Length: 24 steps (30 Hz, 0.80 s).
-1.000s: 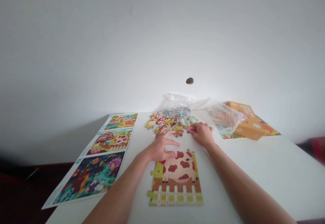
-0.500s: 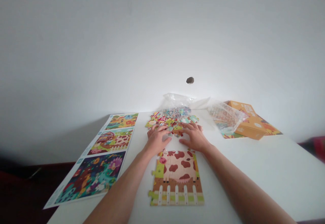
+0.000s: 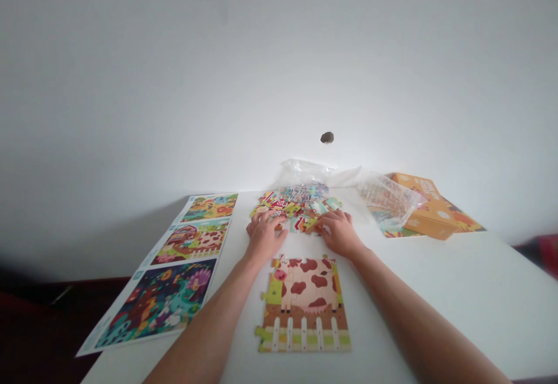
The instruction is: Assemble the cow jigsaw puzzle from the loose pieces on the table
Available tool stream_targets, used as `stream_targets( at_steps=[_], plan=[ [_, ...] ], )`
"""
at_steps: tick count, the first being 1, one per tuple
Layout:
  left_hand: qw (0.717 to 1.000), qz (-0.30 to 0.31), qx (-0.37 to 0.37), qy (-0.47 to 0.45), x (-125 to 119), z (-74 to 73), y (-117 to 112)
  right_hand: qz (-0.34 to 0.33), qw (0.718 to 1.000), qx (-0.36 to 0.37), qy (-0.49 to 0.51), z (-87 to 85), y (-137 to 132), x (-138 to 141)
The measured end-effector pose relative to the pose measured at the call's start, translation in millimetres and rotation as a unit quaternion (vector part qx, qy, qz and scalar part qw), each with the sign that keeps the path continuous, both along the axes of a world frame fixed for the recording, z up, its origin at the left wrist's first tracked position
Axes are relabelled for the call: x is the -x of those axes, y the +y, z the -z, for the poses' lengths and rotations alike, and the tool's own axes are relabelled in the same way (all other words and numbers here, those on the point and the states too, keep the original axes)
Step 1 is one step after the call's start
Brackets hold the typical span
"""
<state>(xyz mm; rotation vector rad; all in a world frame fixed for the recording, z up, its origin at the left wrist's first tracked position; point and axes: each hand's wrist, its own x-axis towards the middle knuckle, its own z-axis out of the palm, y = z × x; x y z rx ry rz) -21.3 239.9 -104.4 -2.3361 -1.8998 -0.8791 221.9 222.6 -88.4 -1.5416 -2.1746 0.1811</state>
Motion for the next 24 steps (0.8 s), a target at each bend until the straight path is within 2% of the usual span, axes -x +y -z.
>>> stream_targets(
  at_steps=[4,10,17,20,22,24],
  plan=[
    [0.997,-0.067,0.034,-0.002,1.3,-0.9,1.0,0.016,1.0,0.002,-0.001,-3.7,-2.2,0.2],
    [0.996,-0.076,0.05,0.002,2.3,-3.0,2.5,-0.064,0.997,0.033,-0.026,-5.2,-5.3,4.9],
    [0.995,-0.092,0.047,-0.001,3.8,-2.6,5.3,0.045,0.998,0.011,-0.031,1.5,-0.4,1.1],
    [0.994,-0.105,0.03,-0.011,4.9,-4.5,5.1,0.066,0.997,0.012,-0.038,0.4,0.1,-0.3],
    [0.992,-0.12,0.02,-0.011,6.0,-5.8,4.7,0.044,0.998,0.014,-0.045,-2.1,-1.6,1.0],
    [0.992,-0.125,0.018,-0.007,6.4,-6.0,4.2,-0.018,0.998,0.02,-0.054,-4.8,-4.8,4.6]
  ],
)
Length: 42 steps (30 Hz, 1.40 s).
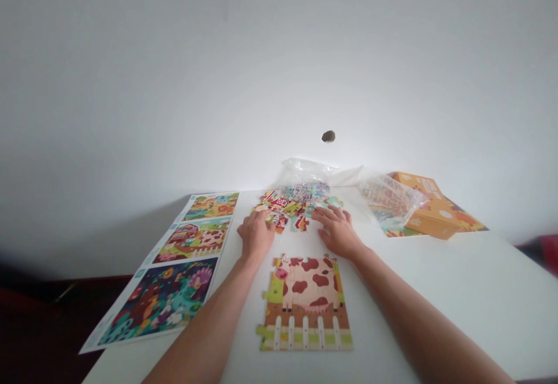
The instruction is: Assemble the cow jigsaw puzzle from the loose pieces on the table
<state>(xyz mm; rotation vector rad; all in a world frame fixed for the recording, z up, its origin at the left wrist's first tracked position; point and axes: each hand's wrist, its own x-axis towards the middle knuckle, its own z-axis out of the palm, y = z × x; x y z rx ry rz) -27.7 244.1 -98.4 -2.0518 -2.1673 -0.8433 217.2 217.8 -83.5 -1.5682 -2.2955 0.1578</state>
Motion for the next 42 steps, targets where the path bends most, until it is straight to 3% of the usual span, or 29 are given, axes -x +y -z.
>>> stream_targets(
  at_steps=[3,6,13,20,26,33,42],
  plan=[
    [0.999,0.051,0.0,0.003,-2,2.1,-1,-0.114,0.993,0.03,-0.009,-2.4,-5,8],
    [0.995,0.101,0.015,0.02,-4,5.4,-2,-0.144,0.988,0.049,-0.007,-2.7,-8,12],
    [0.997,0.067,0.019,0.015,-2,5.7,1,-0.048,0.999,-0.007,0.004,-3.9,-5,10],
    [0.98,0.192,0.024,0.056,-9,9.7,0,0.07,0.997,-0.012,0.003,0.1,1,8],
    [0.978,0.201,0.03,0.042,-8,9.8,-1,0.015,1.0,-0.014,-0.009,4.4,3,5],
    [0.985,0.173,0.024,-0.001,-7,8.7,4,0.09,0.996,-0.008,-0.002,3.4,2,5],
    [0.99,0.143,0.018,-0.005,-6,11.2,7,0.072,0.997,-0.022,0.012,1.5,1,5]
  ],
)
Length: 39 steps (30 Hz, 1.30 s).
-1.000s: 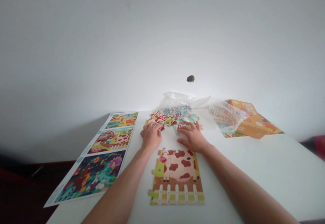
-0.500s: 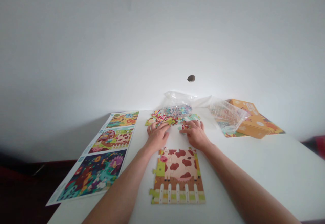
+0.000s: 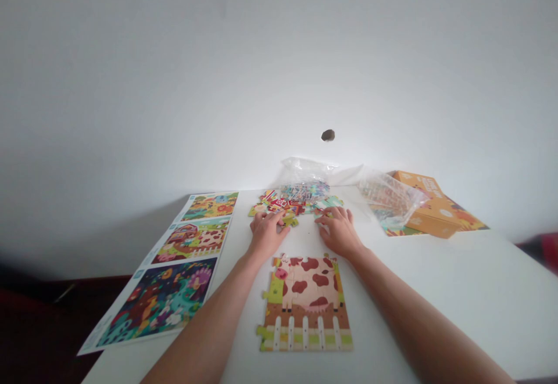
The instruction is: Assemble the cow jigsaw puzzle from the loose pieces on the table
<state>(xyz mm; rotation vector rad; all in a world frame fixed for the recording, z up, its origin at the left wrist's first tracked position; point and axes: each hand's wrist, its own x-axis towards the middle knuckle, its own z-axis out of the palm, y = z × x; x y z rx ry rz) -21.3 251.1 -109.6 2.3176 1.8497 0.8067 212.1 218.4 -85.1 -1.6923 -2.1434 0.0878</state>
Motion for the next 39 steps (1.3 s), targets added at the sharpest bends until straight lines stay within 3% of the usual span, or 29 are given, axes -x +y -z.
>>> stream_targets(
  at_steps=[10,18,28,34,39],
  plan=[
    [0.996,-0.062,0.021,0.064,-1,-9.4,-8,0.007,0.999,-0.034,0.036,7.6,4,-3],
    [0.997,-0.065,0.033,0.012,-1,-8.3,-8,-0.001,0.998,-0.044,0.05,10.4,6,-4],
    [0.984,0.024,-0.063,-0.164,-5,-10.6,-6,-0.105,0.989,-0.039,0.091,9.3,4,1],
    [0.934,0.112,-0.003,-0.338,-10,-13.1,-10,-0.133,0.979,-0.046,0.148,12.2,3,6],
    [0.926,0.196,0.007,-0.324,-15,-8.5,-13,-0.132,0.969,-0.057,0.203,12.9,7,5]
  ],
)
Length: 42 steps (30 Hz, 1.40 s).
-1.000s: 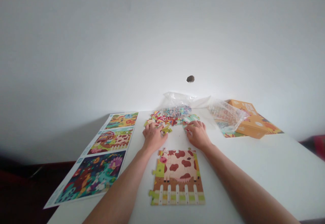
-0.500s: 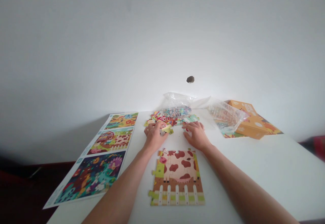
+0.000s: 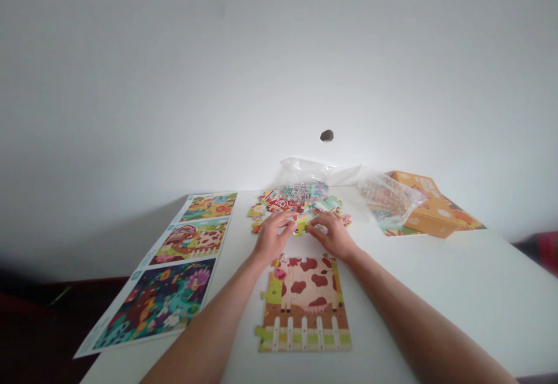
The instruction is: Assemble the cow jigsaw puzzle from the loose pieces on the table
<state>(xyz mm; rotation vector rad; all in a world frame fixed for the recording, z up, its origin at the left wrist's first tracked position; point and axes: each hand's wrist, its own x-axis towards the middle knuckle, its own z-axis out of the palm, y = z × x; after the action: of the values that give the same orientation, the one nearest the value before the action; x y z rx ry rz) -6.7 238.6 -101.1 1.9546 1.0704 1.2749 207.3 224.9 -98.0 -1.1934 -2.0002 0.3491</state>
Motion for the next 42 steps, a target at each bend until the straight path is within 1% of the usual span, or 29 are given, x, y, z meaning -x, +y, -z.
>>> stream_targets(
  at_steps=[3,7,10,14,16,19,21,23,25,28,34,42],
  plan=[
    [0.999,-0.02,-0.042,0.028,1,0.1,0,0.01,1.0,-0.005,0.022,-1.4,0,-1],
    [0.994,-0.043,-0.07,0.077,2,-6.5,-3,0.052,0.997,-0.01,0.064,-3.0,0,-2],
    [0.992,-0.027,-0.073,0.097,0,-10.7,-7,0.045,0.995,-0.007,0.086,-2.4,2,-2],
    [0.99,0.01,-0.068,0.126,-2,-11.9,-10,0.023,0.996,0.0,0.085,-2.1,3,-3],
    [0.992,0.014,-0.054,0.115,-2,-11.0,-10,0.019,0.996,0.006,0.087,-2.9,1,-3],
    [0.998,0.012,-0.002,0.056,-2,-8.0,-8,0.009,0.995,0.02,0.094,-4.2,-2,-3],
    [0.999,0.011,0.03,0.013,-2,-5.1,-7,0.003,0.992,0.036,0.12,-4.9,-3,-2],
    [0.999,0.006,0.039,-0.011,-1,-2.2,-5,0.005,0.985,0.06,0.163,-5.8,-3,-1],
    [0.999,0.003,0.038,-0.017,-1,0.0,-3,0.012,0.977,0.076,0.2,-6.6,-2,-1],
    [0.999,0.004,0.041,-0.019,-1,1.0,-2,0.022,0.973,0.076,0.219,-7.4,-1,-1],
    [0.998,0.019,0.058,-0.027,-1,-2.2,-3,0.029,0.974,0.074,0.213,-7.2,-1,-1],
    [0.998,0.016,0.065,-0.019,-1,-1.5,-2,0.034,0.977,0.064,0.201,-6.4,-2,-3]
  ],
)
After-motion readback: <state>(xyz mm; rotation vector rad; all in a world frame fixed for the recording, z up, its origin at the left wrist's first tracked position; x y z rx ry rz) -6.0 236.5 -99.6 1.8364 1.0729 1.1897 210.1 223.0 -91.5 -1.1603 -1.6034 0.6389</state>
